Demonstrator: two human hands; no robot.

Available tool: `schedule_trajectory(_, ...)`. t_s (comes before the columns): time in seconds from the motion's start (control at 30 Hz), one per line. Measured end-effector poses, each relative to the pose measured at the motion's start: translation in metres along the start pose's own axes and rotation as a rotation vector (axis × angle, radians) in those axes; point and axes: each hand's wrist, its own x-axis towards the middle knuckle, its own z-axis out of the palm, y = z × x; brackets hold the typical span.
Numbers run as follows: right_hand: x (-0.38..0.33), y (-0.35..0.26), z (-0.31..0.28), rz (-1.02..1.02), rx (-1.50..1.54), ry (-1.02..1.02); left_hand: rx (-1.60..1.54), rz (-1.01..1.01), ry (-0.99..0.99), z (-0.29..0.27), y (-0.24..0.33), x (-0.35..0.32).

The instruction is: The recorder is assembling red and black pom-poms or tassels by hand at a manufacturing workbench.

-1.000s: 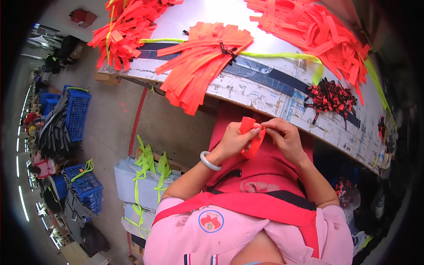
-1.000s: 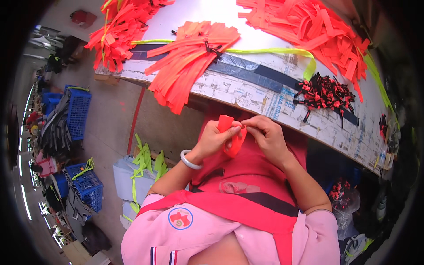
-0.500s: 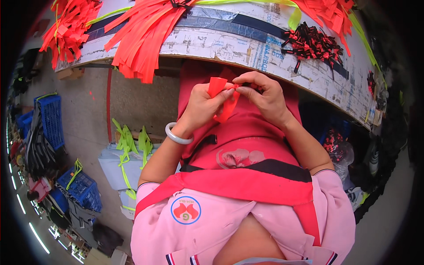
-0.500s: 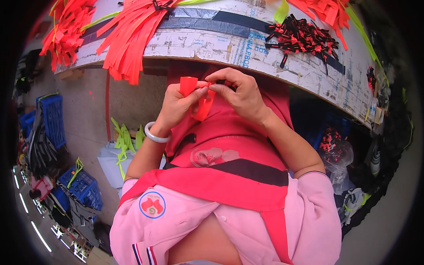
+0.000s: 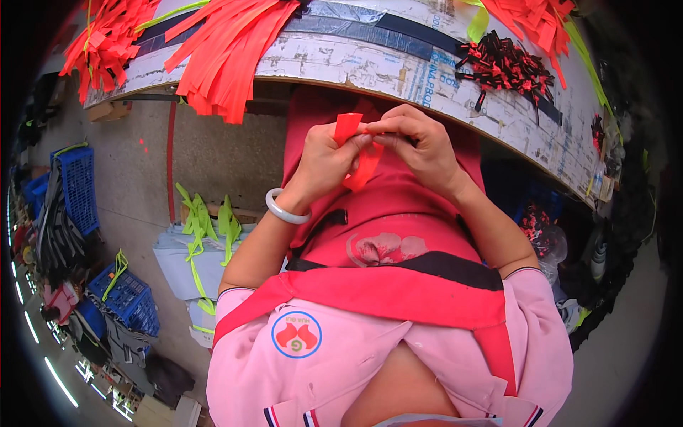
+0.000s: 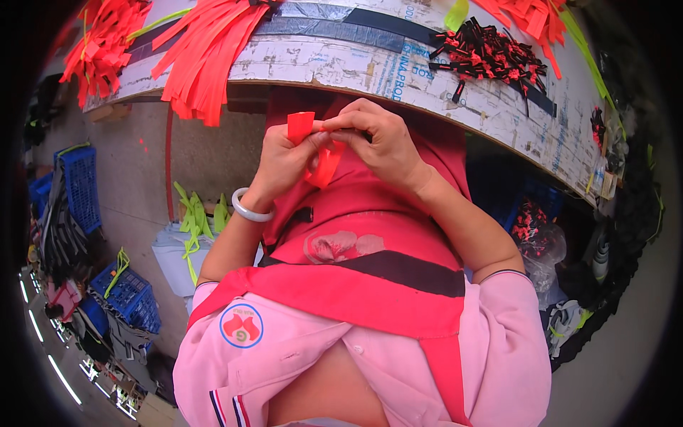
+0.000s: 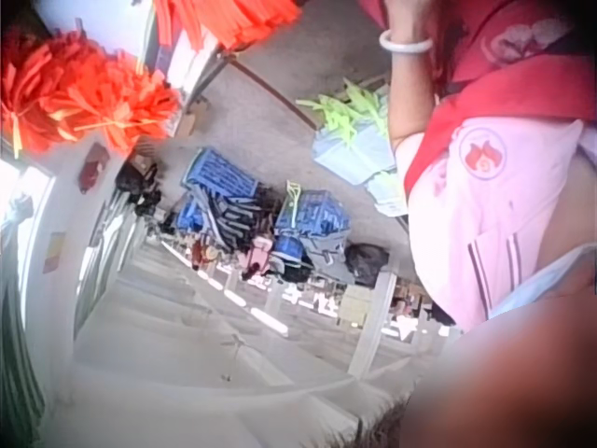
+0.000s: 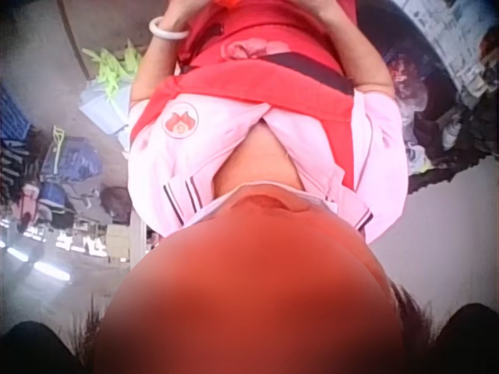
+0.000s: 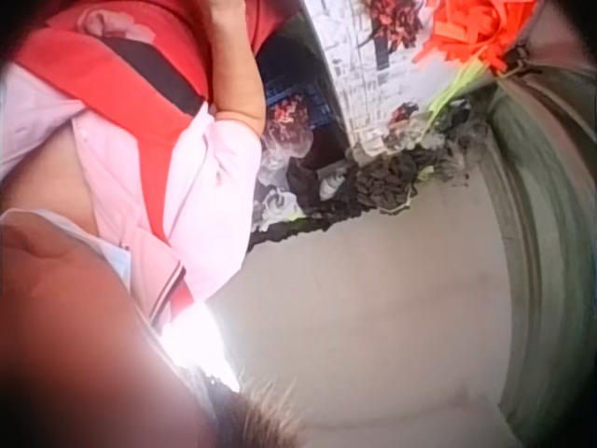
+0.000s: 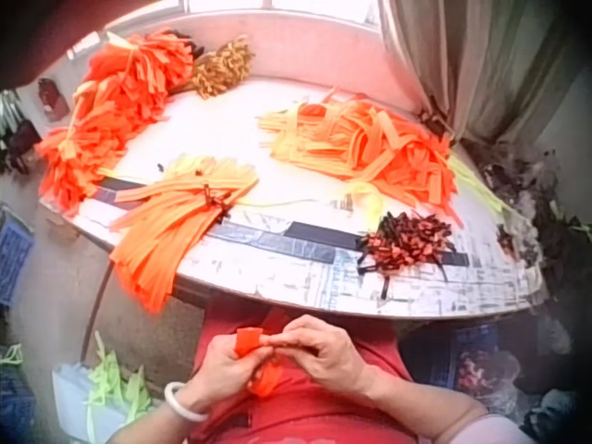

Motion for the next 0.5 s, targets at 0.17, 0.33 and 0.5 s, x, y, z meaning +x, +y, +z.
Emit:
schedule_trajectory(0.17, -0.008, -0.008, 0.007, -0.069, -0.136, 0.068, -0.06, 0.039, 0.015, -0.001, -0.006, 0.001)
schedule_trajectory(0.33, -0.029, -0.047, -0.002, -0.189, -0.41, -0.183, -0.142, 0.015, 0.039, -0.011, 0.0, 0.001)
schedule_trajectory(0.5, -0.017, -0.046, -0.012, 0.281, 0.17, -0.04, -0.185, 0.017, 0.054, -0.015, 0.003, 0.0)
